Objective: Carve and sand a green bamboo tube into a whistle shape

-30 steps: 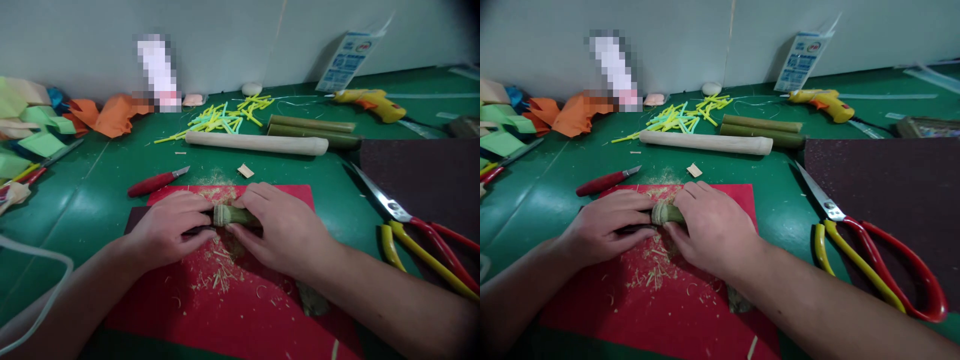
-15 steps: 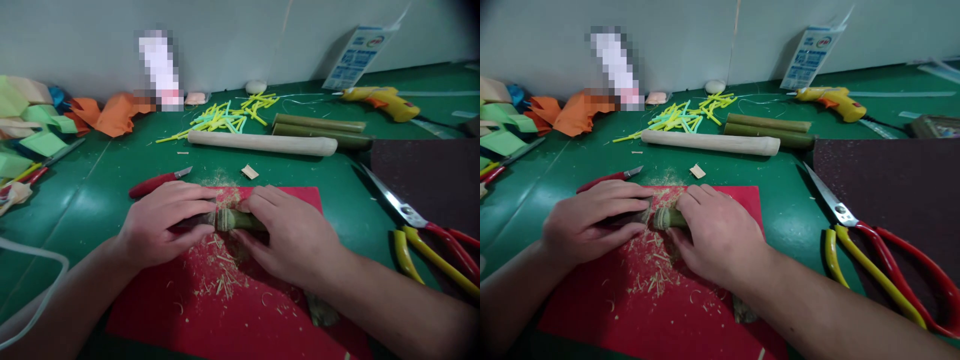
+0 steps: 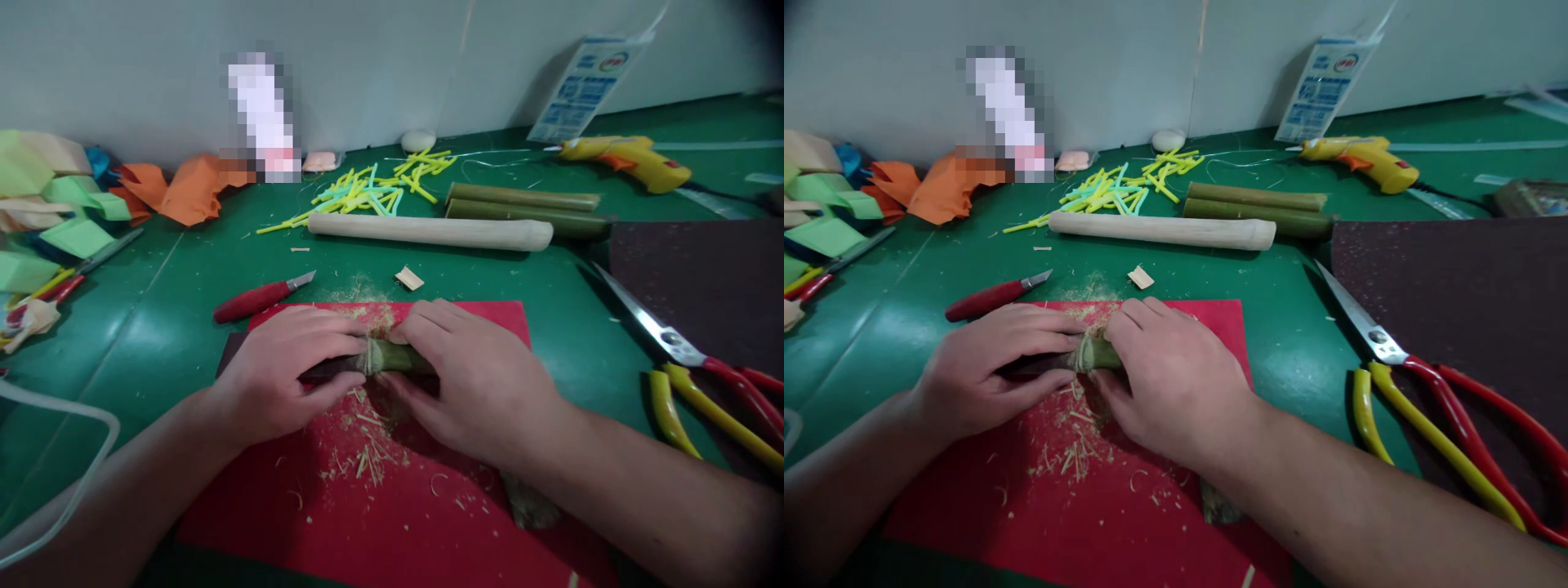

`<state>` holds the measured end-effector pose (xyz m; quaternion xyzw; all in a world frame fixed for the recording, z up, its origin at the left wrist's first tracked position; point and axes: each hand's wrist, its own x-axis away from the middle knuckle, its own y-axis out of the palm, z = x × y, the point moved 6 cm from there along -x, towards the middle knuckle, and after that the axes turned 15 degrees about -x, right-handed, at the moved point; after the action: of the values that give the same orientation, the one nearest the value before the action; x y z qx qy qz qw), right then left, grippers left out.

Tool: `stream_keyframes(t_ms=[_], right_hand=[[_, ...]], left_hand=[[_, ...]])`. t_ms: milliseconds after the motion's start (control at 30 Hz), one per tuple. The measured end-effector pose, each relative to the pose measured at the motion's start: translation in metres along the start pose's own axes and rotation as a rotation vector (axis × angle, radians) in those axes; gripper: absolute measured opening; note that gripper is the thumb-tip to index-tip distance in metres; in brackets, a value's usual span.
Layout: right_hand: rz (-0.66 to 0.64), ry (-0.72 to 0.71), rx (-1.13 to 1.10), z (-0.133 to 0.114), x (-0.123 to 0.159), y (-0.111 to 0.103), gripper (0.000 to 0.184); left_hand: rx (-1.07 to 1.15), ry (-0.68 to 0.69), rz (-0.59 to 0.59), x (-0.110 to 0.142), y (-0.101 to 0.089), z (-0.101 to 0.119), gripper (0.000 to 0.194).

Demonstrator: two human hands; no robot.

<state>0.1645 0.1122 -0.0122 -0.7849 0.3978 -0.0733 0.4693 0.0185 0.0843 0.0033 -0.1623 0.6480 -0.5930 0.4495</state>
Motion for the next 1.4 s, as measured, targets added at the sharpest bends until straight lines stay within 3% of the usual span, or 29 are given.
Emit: stream_keyframes(t_ms=[333,533,900,1400], right_hand=[[0.016,-0.013,-0.009,-0.0001,-0.0007,-0.0012,0.014],[0.007,-0.018,-0.032,0.0008,0.0003,-0.0020,0.014],[0.004,-0.025,-0.037,-0.0001,-0.0016,-0.0032,0.015],[-0.016,-0.029,-0.059,0.0014,-0.0023,0.0017,0.012]], left_hand=[[-0.034,0.024,0.020,-0.0041,0.0000,0.0038,0.010],[0.071,-0.042,-0.015,-0.0039,0.0025,-0.0007,0.018],[0.012,-0.054,-0.043,-0.0012,0.0073,-0.0008,0.020],[-0.091,0.065,0.085,0.0047,0.0016,0.0087,0.016]])
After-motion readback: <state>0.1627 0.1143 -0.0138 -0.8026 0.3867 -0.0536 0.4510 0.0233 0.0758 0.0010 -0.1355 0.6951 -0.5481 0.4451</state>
